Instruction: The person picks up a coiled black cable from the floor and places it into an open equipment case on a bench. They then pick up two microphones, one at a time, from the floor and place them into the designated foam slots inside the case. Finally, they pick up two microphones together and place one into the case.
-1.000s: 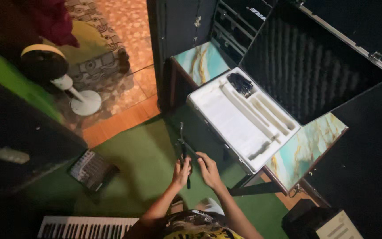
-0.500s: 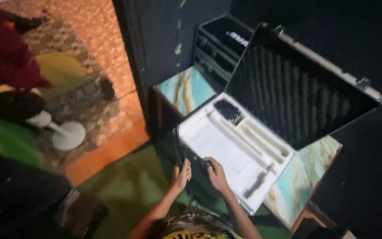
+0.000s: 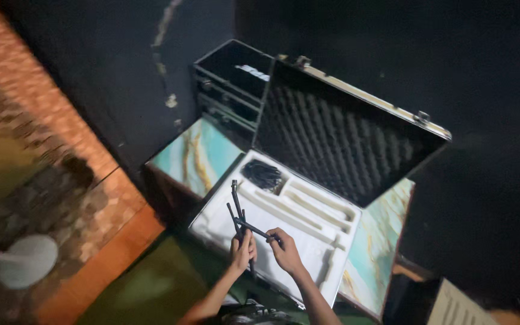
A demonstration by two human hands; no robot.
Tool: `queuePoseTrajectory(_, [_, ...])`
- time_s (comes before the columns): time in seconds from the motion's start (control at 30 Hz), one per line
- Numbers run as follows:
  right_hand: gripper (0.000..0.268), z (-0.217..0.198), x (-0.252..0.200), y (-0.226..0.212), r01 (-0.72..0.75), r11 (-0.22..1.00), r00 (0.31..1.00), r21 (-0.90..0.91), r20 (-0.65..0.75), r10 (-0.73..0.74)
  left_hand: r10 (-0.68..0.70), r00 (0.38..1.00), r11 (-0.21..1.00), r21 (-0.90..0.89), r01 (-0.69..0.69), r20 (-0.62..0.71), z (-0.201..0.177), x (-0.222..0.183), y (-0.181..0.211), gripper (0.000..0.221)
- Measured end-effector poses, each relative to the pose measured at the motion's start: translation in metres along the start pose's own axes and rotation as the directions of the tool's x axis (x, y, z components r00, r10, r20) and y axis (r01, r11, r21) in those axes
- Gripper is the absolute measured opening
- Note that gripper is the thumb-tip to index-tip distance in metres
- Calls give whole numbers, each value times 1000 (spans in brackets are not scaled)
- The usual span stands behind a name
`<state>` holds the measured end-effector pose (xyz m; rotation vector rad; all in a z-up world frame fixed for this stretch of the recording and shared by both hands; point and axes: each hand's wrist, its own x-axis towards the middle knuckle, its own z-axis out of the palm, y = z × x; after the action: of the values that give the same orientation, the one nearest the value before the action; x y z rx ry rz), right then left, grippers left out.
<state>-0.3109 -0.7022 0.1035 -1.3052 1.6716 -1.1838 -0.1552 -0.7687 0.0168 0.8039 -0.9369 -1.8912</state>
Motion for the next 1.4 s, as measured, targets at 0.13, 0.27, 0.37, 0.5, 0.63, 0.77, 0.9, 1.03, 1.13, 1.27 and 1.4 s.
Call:
queuePoseTrajectory(0.13, [24, -14, 8, -3, 10, 999, 991, -50, -130, -17, -121, 989, 993, 12, 121, 82, 12, 26, 6, 34])
queuePoseTrajectory(0.27, [23, -27, 17, 5, -54, 989, 959, -140, -282, 12, -230, 966, 973, 42, 226, 118, 16, 58, 18, 30])
queuePoseTrajectory(0.37, [21, -35, 26, 11, -166, 971, 916, -172, -392, 87, -288, 950, 955, 106, 275, 123, 5, 89, 21, 32])
queuePoseTrajectory(0.5, [17, -42, 38, 7, -249, 927, 886, -280, -452, 102, -236, 955, 950, 250, 189, 178, -16, 122, 14, 37])
queuePoseTrajectory(0.63, [16, -40, 59, -4, -267, 885, 902, -383, -423, 89, -238, 943, 927, 344, 149, 233, -20, 141, 23, 26])
queuePoseTrajectory(0.77, [21, -33, 84, -1, -152, 832, 927, -534, -369, -67, -251, 936, 939, 297, 173, 247, -9, 154, 42, 22])
queuePoseTrajectory(0.9, [12, -26, 104, 3, -142, 798, 932, -586, -350, -91, -139, 957, 822, 569, -32, 254, 6, 168, 72, 25])
queuePoseTrajectory(1.03, [16, -18, 108, 7, -150, 779, 952, -609, -301, -53, -79, 911, 659, 707, -257, 405, 19, 176, 92, 28])
queuePoseTrajectory(1.13, [20, -12, 96, 16, -134, 781, 956, -610, -287, -60, -89, 894, 600, 741, -303, 438, 31, 177, 92, 29])
queuePoseTrajectory(1.27, [30, -9, 86, 39, -56, 763, 975, -644, -199, -97, -147, 895, 620, 744, -249, 421, 40, 175, 84, 30])
queuePoseTrajectory(1.4, [37, -7, 77, 33, -48, 757, 962, -651, -234, -140, -129, 887, 651, 713, -261, 443, 45, 169, 80, 28])
